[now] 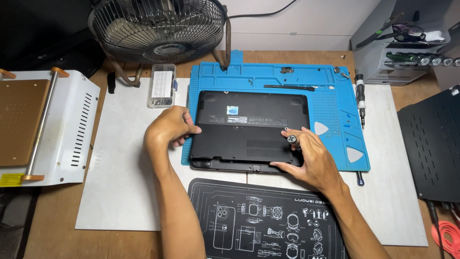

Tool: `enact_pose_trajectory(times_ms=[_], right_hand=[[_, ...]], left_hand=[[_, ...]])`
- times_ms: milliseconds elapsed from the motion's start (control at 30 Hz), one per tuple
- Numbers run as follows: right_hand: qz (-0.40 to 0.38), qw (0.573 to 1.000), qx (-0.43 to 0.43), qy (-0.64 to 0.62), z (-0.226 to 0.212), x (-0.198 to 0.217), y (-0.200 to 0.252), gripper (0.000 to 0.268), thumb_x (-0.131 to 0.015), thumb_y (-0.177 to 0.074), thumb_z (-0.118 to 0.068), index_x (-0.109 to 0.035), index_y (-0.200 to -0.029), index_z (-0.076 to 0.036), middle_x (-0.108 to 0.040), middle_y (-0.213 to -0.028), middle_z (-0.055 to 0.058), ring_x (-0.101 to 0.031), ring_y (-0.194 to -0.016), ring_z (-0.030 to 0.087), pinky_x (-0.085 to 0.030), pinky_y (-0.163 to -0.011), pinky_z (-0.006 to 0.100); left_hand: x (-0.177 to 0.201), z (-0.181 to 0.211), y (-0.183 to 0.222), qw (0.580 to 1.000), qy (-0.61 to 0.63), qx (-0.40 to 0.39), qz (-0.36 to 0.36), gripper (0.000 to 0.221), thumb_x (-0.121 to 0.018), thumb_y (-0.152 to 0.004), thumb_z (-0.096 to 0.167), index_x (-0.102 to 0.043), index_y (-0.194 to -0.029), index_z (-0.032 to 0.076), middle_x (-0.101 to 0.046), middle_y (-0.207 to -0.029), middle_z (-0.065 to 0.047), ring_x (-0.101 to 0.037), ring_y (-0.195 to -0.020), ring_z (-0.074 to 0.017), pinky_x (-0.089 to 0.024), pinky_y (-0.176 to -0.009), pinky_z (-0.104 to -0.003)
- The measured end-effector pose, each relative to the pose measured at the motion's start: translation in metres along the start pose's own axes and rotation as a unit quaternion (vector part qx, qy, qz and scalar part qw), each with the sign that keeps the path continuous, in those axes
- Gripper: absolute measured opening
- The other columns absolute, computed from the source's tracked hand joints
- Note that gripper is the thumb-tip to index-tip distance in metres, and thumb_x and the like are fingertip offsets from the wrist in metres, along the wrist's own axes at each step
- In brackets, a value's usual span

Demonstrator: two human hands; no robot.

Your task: Aligning the back cover of a laptop and securing it in place by tightening multiple screws with a screwdriver.

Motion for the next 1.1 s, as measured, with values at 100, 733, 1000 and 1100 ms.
enact_pose_trajectory(times_ms=[100,733,1000,1100], right_hand=[[-0.012,1.0,0.01,0.022,-0.005,0.0,-0.001,0.049,-0.089,-0.072,-0.041,-0.056,-0.088,-0.009,-0.073,-0.122,0.005,-0.067,-0.118,0.025,-0.045,-0.11,0.046],[-0.057,0.988,0.042,0.135,-0.02,-0.015,0.013,0.072,-0.083,-0.067,-0.067,-0.054,-0.101,-0.012,-0.062,-0.136,0.011,-0.056,-0.131,0.033,-0.043,-0.112,0.05],[-0.045,0.989,0.012,0.143,-0.019,-0.018,0.016,0.065,-0.084,-0.07,-0.061,-0.055,-0.102,-0.012,-0.065,-0.132,0.007,-0.057,-0.133,0.03,-0.046,-0.113,0.043],[-0.041,0.99,0.008,0.133,-0.021,-0.016,0.013,0.066,-0.086,-0.068,-0.06,-0.056,-0.102,-0.012,-0.065,-0.129,0.008,-0.058,-0.132,0.03,-0.045,-0.114,0.043]], left_hand=[[-0.005,-0.006,-0.008,1.0,-0.002,0.007,0.005,0.019,-0.08,-0.079,0.006,-0.066,-0.08,-0.007,-0.065,-0.058,-0.018,-0.063,-0.041,-0.0246,-0.053,-0.031,-0.034],[-0.03,-0.017,-0.058,0.979,-0.196,0.01,0.061,0.013,-0.084,-0.074,0.009,-0.071,-0.074,0.006,-0.071,-0.072,-0.017,-0.074,-0.074,-0.0397,-0.057,-0.073,-0.056],[-0.067,0.008,0.044,0.919,-0.192,-0.221,0.264,0.018,-0.061,-0.087,-0.013,-0.069,-0.102,-0.009,-0.068,-0.091,-0.025,-0.072,-0.085,-0.0394,-0.056,-0.079,-0.047],[-0.086,-0.006,0.071,0.906,-0.205,-0.245,0.276,0.042,-0.052,-0.087,-0.021,-0.062,-0.126,-0.01,-0.066,-0.11,-0.029,-0.069,-0.1,-0.0381,-0.054,-0.089,-0.043]])
Point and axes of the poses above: each hand's wrist, its own y-axis away from the middle knuckle, its own x-axis out of the back of the hand, z = x × y, the point moved 1 cm from there along -y, towards the middle knuckle
